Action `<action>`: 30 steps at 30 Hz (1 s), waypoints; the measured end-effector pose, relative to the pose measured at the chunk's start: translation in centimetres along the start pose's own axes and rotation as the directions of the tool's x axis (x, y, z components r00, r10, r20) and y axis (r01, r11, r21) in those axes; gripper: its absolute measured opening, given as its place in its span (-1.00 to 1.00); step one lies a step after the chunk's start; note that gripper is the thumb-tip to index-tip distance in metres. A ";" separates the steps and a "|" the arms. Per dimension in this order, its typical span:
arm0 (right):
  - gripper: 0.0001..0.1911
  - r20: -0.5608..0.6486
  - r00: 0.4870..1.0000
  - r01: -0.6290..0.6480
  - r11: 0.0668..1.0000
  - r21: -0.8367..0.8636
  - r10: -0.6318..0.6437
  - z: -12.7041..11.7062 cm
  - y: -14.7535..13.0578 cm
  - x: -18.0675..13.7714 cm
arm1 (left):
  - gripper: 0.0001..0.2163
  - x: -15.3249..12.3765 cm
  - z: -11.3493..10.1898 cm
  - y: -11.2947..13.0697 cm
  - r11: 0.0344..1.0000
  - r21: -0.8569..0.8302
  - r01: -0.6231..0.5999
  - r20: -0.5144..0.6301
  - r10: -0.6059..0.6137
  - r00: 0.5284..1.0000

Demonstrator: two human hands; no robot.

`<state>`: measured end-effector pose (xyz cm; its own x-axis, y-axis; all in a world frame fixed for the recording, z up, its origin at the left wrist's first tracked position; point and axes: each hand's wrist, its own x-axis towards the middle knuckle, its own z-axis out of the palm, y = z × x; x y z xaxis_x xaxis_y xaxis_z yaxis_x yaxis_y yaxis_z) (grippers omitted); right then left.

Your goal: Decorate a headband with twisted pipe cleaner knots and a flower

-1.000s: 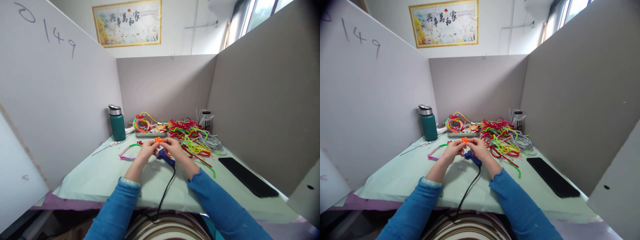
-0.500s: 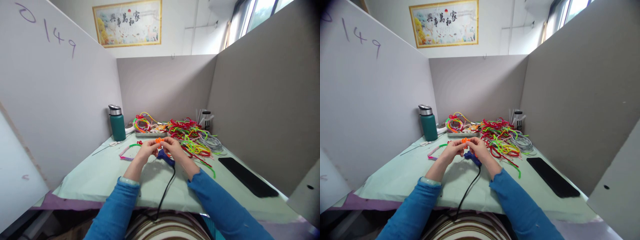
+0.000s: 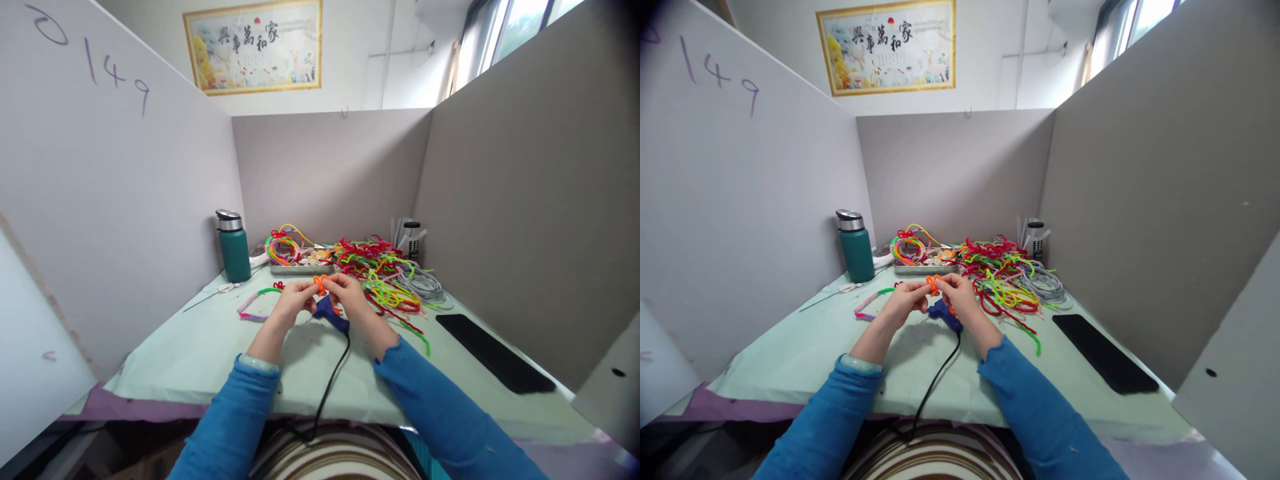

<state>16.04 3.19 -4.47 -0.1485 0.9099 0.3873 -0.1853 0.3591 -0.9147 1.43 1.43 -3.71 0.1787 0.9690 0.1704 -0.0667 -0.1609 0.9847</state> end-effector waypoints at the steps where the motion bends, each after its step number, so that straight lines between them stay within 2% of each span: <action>1: -0.72 -0.002 1.000 0.003 1.000 0.001 -0.003 0.0 0.0 0.0 | -0.66 0.0 0.0 0.0 1.000 -0.005 -0.001 -0.010 0.001 1.000; 6: -0.73 -0.039 0.999 0.014 1.000 -0.023 -0.015 0.2 0.0 -0.1 | -0.66 0.1 0.1 0.0 1.000 -0.017 -0.013 -0.071 0.012 0.997; 11: -0.74 -0.066 0.997 0.036 0.998 -0.052 -0.039 0.5 -0.3 -0.4 | -0.67 0.0 0.3 -0.1 1.000 0.014 -0.012 -0.063 0.013 0.998; 15: -0.73 -0.044 0.998 0.041 0.998 -0.047 -0.043 0.7 0.0 -0.3 | -0.70 0.0 0.4 -0.2 1.000 0.020 -0.011 -0.080 0.013 0.997; 21: -0.69 -0.027 0.999 -0.024 1.000 0.007 0.024 0.5 0.3 0.1 | -0.77 0.1 0.4 0.0 0.999 -0.037 -0.022 -0.120 0.018 0.993; 30: -0.73 -0.030 1.000 0.002 1.000 -0.021 -0.003 0.3 0.1 -0.1 | -0.78 0.0 0.3 0.1 0.999 -0.039 -0.015 -0.110 0.011 0.994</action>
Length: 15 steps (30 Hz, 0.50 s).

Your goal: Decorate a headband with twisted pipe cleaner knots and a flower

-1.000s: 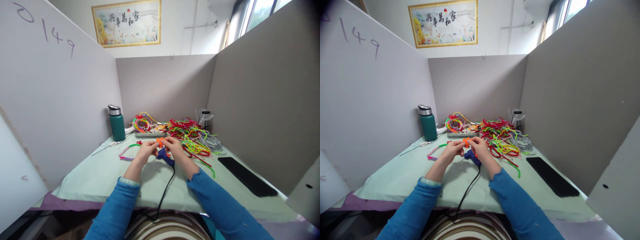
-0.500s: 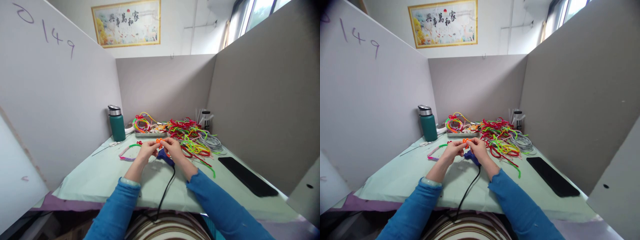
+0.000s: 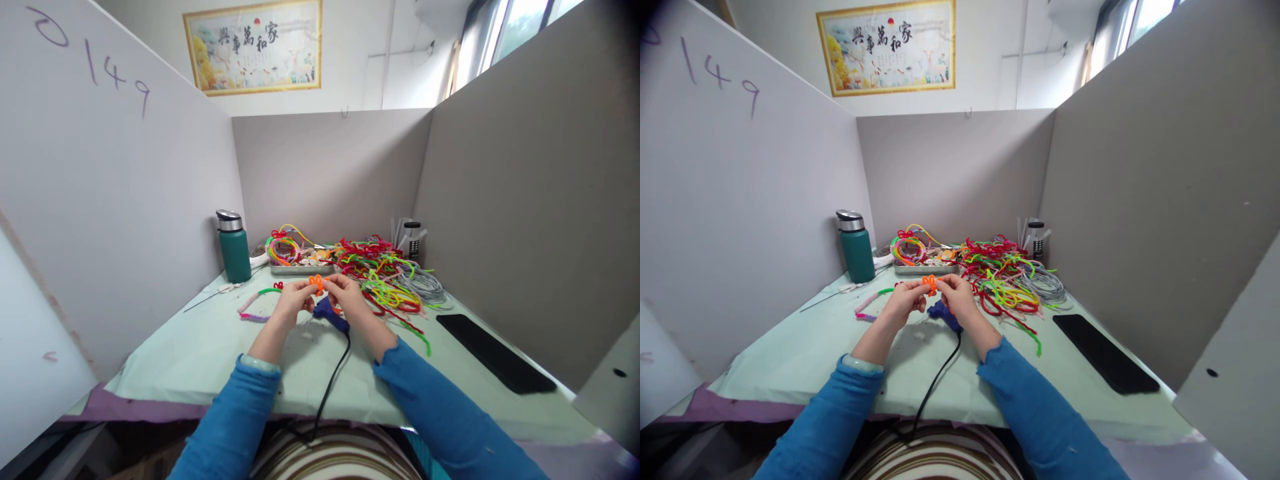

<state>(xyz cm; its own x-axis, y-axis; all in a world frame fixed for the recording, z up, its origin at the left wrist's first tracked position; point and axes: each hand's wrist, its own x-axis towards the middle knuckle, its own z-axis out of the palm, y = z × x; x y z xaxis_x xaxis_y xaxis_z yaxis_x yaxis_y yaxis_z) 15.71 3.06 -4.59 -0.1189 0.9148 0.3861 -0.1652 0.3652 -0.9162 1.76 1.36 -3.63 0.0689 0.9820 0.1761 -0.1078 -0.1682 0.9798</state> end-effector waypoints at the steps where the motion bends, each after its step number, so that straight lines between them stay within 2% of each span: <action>1: -0.73 -0.003 1.000 -0.002 1.000 0.004 0.002 0.0 0.0 0.0 | -0.78 0.0 0.0 0.0 1.000 -0.002 -0.001 0.003 0.001 1.000; 15: -0.74 0.039 0.998 0.061 0.994 -0.086 -0.058 0.2 0.6 0.1 | -0.72 0.2 -0.1 -0.3 0.999 0.037 0.033 -0.018 -0.033 0.999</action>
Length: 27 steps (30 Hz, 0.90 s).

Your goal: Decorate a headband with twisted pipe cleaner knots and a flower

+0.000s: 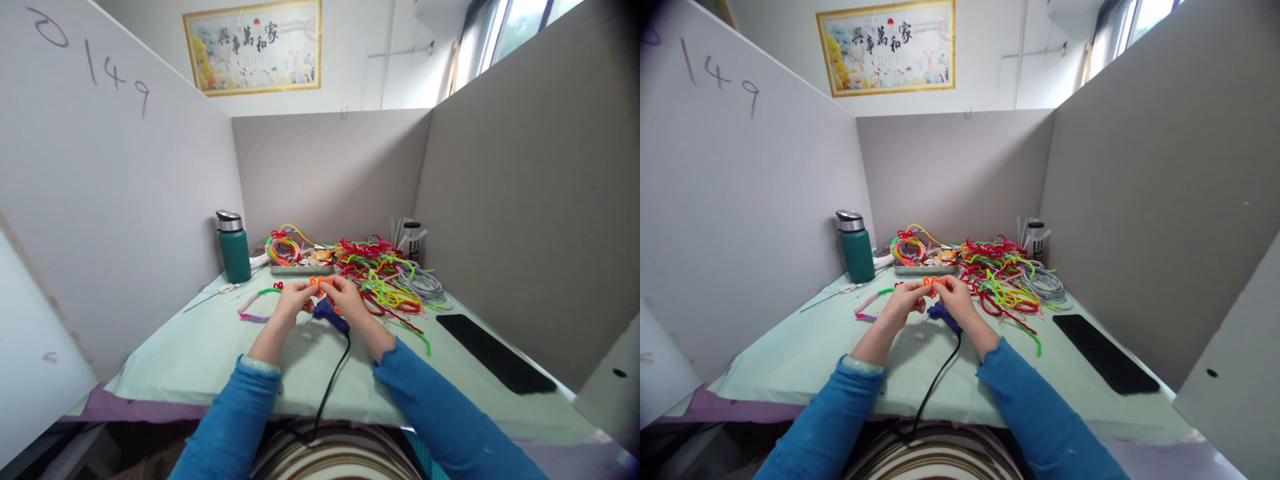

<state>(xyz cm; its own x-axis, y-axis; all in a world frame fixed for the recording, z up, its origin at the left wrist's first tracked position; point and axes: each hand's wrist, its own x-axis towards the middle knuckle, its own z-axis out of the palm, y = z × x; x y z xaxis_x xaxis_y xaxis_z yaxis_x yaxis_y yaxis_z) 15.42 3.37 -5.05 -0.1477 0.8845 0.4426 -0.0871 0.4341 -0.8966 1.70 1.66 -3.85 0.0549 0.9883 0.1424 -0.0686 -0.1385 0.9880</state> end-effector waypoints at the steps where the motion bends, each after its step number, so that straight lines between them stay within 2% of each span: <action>1: -0.73 -0.004 1.000 -0.009 1.000 0.003 0.009 0.0 0.0 0.0 | -0.72 0.0 0.0 0.0 1.000 -0.003 -0.005 -0.009 0.005 1.000; 8: -0.74 -0.030 0.997 -0.063 0.995 0.083 0.065 0.1 -0.2 0.0 | -0.71 0.1 -0.1 -0.1 1.000 -0.016 -0.014 -0.037 0.014 0.999; 14: -0.78 0.013 0.997 -0.081 0.991 0.105 0.080 0.0 -0.1 0.0 | -0.68 0.3 -0.2 -0.5 1.000 0.003 0.002 -0.026 -0.002 1.000; 21: -0.77 -0.025 0.995 -0.089 0.988 0.123 0.092 0.1 0.2 0.2 | -0.70 0.2 -0.2 -0.2 1.000 0.009 0.005 -0.030 -0.005 1.000; 27: -0.74 0.000 0.998 -0.065 0.994 0.085 0.065 0.0 0.2 0.0 | -0.69 0.2 -0.2 -0.4 1.000 0.008 0.003 -0.035 -0.003 0.999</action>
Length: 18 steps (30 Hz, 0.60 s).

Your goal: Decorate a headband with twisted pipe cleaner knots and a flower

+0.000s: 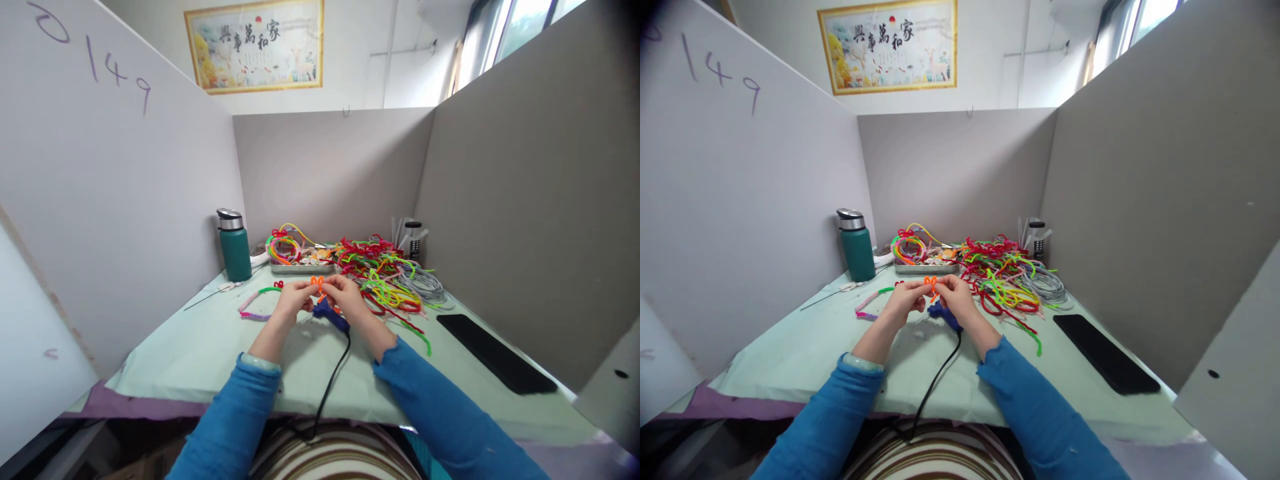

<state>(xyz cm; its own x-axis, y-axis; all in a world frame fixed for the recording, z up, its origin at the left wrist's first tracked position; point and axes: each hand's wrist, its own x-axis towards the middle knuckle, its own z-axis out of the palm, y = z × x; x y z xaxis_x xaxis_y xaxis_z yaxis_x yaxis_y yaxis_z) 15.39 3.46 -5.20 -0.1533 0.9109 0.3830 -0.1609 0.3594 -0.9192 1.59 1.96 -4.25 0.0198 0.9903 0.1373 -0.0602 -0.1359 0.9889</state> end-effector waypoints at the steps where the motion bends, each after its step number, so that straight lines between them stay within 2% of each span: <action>1: -0.74 0.001 1.000 0.007 1.000 -0.009 -0.007 0.0 0.0 0.0 | -0.69 0.0 0.0 0.0 1.000 0.002 -0.002 0.002 0.002 1.000; 14: -0.77 -0.003 0.999 0.040 0.996 -0.075 -0.041 0.4 0.2 -0.3 | -0.68 -0.1 0.1 -0.1 0.997 -0.074 0.034 0.074 -0.029 0.997; 18: -0.78 0.012 0.996 0.085 0.982 -0.171 -0.084 0.3 0.2 -0.3 | -0.70 0.1 0.1 -0.1 0.996 -0.090 0.022 0.063 -0.016 0.998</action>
<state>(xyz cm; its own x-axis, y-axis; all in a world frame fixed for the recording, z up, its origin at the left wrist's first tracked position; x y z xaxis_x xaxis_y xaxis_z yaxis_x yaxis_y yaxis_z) 15.13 3.18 -5.46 -0.1505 0.8751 0.4599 -0.0047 0.4645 -0.8855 1.65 2.05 -4.35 0.0834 0.9887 0.1244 -0.1496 -0.1110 0.9825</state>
